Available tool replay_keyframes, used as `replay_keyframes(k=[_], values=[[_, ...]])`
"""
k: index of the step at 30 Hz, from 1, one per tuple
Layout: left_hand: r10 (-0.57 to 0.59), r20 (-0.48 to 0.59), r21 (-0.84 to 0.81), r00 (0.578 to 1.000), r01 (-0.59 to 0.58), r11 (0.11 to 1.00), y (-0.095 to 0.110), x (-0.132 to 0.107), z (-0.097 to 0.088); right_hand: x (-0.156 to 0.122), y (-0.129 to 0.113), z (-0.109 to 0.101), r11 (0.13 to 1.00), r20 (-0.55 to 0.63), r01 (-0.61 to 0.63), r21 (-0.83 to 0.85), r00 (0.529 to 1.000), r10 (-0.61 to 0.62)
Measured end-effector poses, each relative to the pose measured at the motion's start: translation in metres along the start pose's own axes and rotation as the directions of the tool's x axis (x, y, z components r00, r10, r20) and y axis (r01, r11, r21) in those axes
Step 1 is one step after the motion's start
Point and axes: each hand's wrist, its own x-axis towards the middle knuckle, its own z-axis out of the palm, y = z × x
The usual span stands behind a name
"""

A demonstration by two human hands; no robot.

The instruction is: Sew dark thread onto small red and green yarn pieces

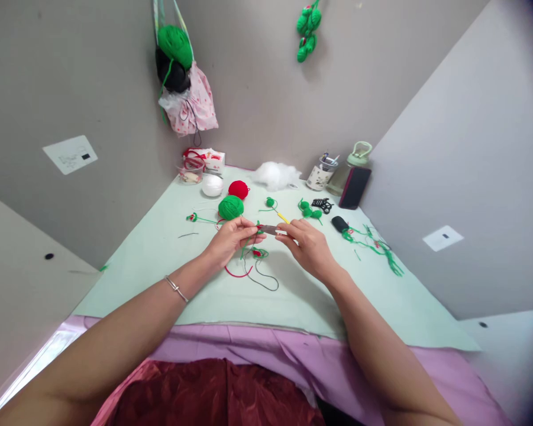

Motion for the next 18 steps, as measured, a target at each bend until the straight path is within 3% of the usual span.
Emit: replay_keyframes(k=[8,18], values=[[-0.006,0.003,0.006,1.0,0.006,1.0,0.0003,-0.0011,0.0009,0.0017,-0.0025,-0.0026,1.0,0.022,-0.012,-0.007,1.0,0.012],[-0.002,0.022,0.002,1.0,0.002,1.0,0.0015,-0.0015,0.0013,0.0006,0.0045,0.0006,0.984,0.014,-0.061,0.165,0.998,0.059]])
